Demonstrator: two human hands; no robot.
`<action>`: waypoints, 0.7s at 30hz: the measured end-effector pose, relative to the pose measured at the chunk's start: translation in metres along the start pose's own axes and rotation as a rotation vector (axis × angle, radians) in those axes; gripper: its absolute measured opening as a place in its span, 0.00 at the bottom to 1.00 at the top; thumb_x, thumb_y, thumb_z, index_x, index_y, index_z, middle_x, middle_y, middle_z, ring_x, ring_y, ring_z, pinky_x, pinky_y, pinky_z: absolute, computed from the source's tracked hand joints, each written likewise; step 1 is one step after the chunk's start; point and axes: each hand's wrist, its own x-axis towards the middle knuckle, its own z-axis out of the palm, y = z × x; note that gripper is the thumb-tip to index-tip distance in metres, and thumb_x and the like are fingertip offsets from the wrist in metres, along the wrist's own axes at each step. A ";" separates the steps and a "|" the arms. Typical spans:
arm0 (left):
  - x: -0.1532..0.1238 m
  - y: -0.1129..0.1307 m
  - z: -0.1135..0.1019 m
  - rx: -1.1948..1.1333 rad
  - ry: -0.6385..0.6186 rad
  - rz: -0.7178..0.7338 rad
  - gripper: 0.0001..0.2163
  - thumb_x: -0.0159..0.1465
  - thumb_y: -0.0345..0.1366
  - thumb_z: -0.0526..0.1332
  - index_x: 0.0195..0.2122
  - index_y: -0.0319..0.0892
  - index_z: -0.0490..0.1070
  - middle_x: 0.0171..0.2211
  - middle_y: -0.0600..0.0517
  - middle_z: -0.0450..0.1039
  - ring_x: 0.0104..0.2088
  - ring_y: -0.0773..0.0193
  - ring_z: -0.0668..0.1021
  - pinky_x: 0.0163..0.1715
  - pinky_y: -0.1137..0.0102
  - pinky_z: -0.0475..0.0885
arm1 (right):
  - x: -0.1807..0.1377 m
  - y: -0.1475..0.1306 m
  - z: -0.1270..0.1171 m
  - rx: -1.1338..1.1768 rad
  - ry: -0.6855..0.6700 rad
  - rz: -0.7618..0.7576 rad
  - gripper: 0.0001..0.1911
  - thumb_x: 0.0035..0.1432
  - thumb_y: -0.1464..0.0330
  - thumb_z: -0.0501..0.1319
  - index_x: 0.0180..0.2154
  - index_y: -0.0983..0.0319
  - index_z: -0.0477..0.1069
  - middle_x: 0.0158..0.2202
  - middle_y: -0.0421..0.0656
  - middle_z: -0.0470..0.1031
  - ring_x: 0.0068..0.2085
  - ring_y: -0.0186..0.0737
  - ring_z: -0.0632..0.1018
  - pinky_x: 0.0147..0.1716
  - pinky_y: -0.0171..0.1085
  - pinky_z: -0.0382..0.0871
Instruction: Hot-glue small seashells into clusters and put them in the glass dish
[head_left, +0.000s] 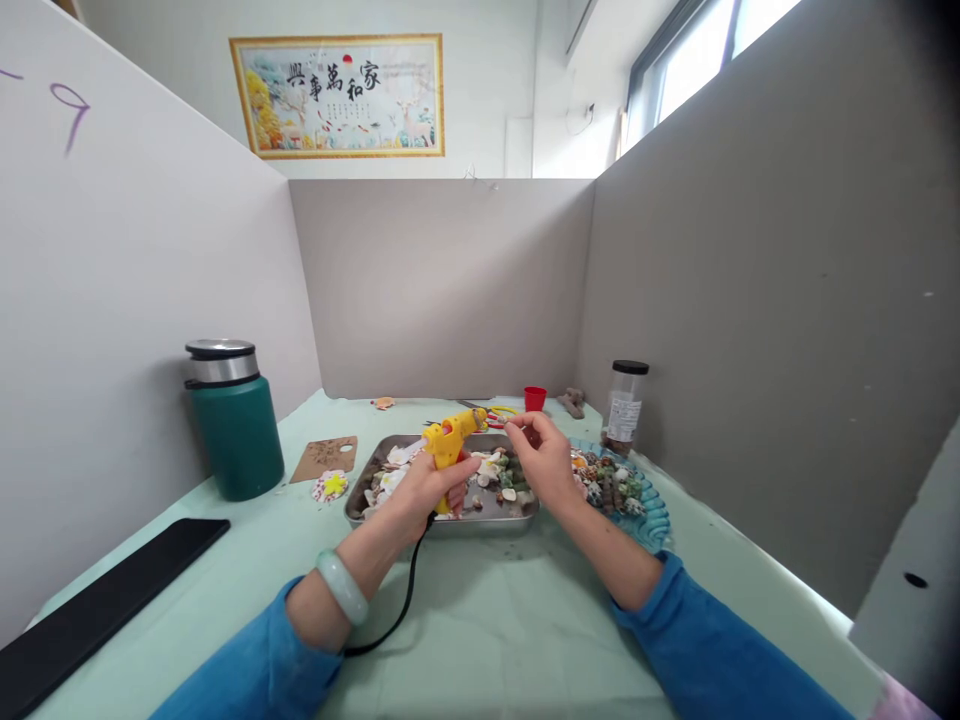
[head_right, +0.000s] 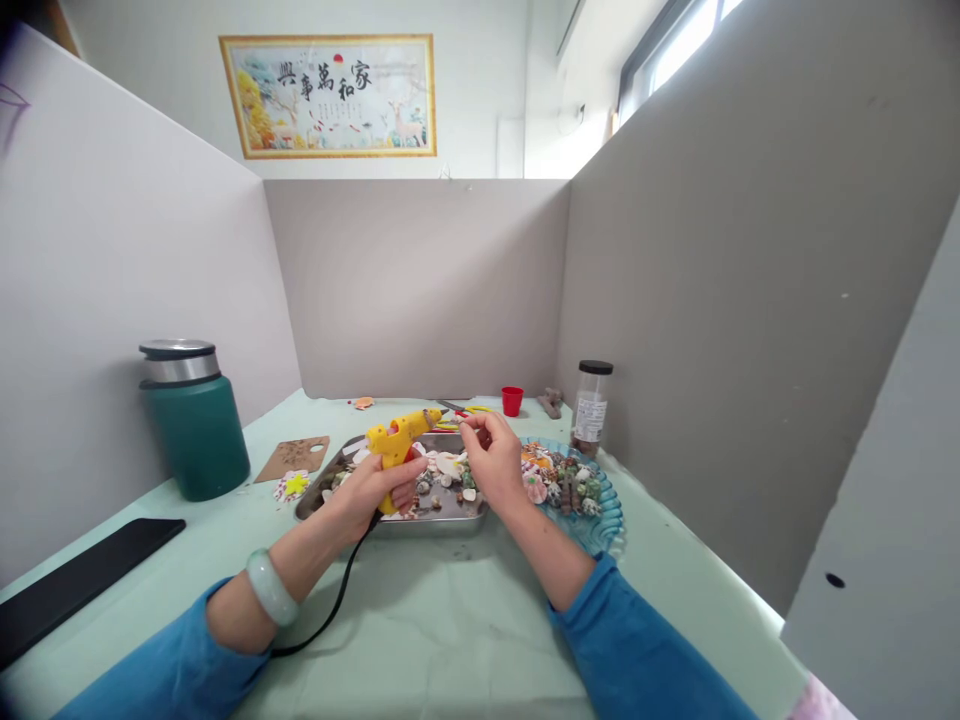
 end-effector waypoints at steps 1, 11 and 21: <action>0.000 0.000 0.001 0.026 0.014 -0.006 0.14 0.54 0.44 0.64 0.28 0.42 0.60 0.13 0.62 0.53 0.15 0.73 0.58 0.18 0.74 0.59 | 0.000 0.000 0.000 -0.007 0.004 0.007 0.08 0.54 0.63 0.58 0.29 0.61 0.68 0.25 0.39 0.68 0.25 0.33 0.66 0.25 0.33 0.60; -0.001 0.002 0.008 0.213 0.050 -0.035 0.13 0.52 0.44 0.63 0.25 0.43 0.61 0.12 0.60 0.55 0.16 0.72 0.59 0.19 0.74 0.61 | 0.001 0.003 -0.001 -0.008 0.041 0.056 0.10 0.53 0.61 0.58 0.30 0.61 0.69 0.24 0.39 0.69 0.25 0.34 0.67 0.25 0.34 0.61; -0.002 0.003 0.006 0.603 0.170 0.056 0.09 0.53 0.42 0.61 0.25 0.44 0.63 0.19 0.57 0.62 0.20 0.67 0.66 0.21 0.73 0.62 | 0.003 0.006 0.000 0.087 0.024 0.113 0.11 0.51 0.59 0.59 0.30 0.61 0.69 0.24 0.39 0.69 0.24 0.35 0.68 0.25 0.35 0.63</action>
